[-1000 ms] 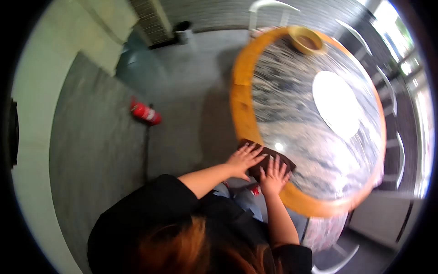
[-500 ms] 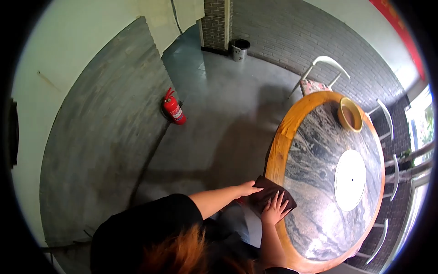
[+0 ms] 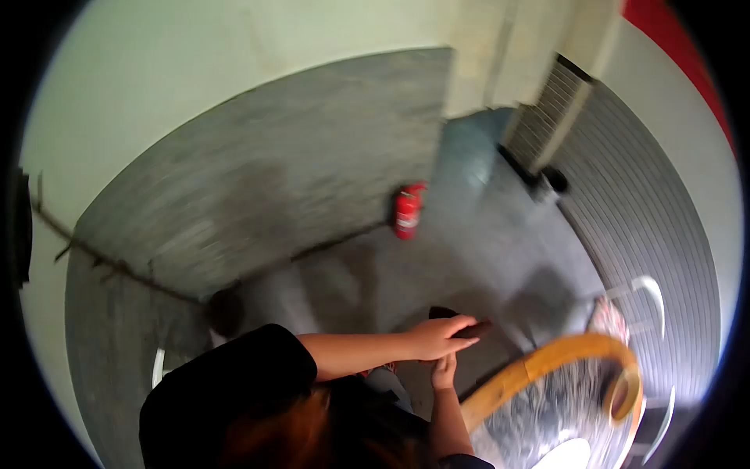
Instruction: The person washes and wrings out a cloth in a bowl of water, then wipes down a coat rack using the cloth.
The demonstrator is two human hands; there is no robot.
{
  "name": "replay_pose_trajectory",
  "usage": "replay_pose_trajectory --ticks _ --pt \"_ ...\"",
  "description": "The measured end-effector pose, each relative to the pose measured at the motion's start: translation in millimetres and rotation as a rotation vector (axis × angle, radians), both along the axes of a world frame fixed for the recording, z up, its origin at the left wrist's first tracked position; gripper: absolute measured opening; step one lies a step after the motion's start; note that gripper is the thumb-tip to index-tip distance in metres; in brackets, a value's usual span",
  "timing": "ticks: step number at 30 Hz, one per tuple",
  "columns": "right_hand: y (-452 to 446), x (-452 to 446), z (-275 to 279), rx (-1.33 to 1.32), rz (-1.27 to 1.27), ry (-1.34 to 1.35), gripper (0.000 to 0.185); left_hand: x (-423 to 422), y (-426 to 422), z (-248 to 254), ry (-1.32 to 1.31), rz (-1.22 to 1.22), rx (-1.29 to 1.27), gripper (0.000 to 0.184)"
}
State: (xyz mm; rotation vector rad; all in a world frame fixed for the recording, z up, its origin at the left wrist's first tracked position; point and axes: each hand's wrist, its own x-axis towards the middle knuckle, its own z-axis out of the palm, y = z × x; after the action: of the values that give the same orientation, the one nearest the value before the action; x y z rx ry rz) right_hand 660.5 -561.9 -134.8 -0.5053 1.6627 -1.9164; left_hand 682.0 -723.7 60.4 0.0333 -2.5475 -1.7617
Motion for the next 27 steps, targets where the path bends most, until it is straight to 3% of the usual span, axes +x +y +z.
replay_pose_trajectory --ticks 1,3,5,8,11,13,16,18,19,21,25,27 --pt "-22 -23 5 -0.104 0.188 0.011 0.05 1 -16 9 0.102 0.056 -0.037 0.049" --pt "-81 -30 76 -0.136 0.222 -0.215 0.07 20 -46 63 0.113 0.169 -0.03 0.04" --pt "-140 -41 112 -0.174 0.322 -0.337 0.07 46 -76 93 0.123 0.215 -0.222 0.035" --pt "-235 -36 150 -0.232 0.514 -0.432 0.07 91 -104 102 0.099 0.204 -0.668 0.033" --pt "-314 -8 169 -0.265 0.694 -0.549 0.069 129 -124 77 0.128 0.374 -0.917 0.028" --pt "-358 24 176 -0.274 0.787 -0.634 0.069 152 -145 72 0.003 0.446 -0.95 0.029" --pt "-419 89 181 -0.274 0.901 -0.769 0.069 198 -184 83 0.055 0.667 -0.929 0.03" --pt "-448 132 182 -0.245 0.987 -0.865 0.069 226 -218 101 -0.209 0.807 -0.64 0.032" --pt "-460 154 183 -0.223 1.022 -0.906 0.069 243 -233 99 -0.207 0.849 -0.619 0.032" --pt "-480 198 184 -0.186 1.087 -1.012 0.069 277 -269 85 0.077 1.136 -0.306 0.031" --pt "-508 269 193 -0.133 1.221 -1.224 0.069 335 -329 94 0.641 1.401 0.671 0.028" --pt "-520 290 202 -0.1 1.33 -1.317 0.069 369 -344 118 0.77 1.446 0.979 0.037"
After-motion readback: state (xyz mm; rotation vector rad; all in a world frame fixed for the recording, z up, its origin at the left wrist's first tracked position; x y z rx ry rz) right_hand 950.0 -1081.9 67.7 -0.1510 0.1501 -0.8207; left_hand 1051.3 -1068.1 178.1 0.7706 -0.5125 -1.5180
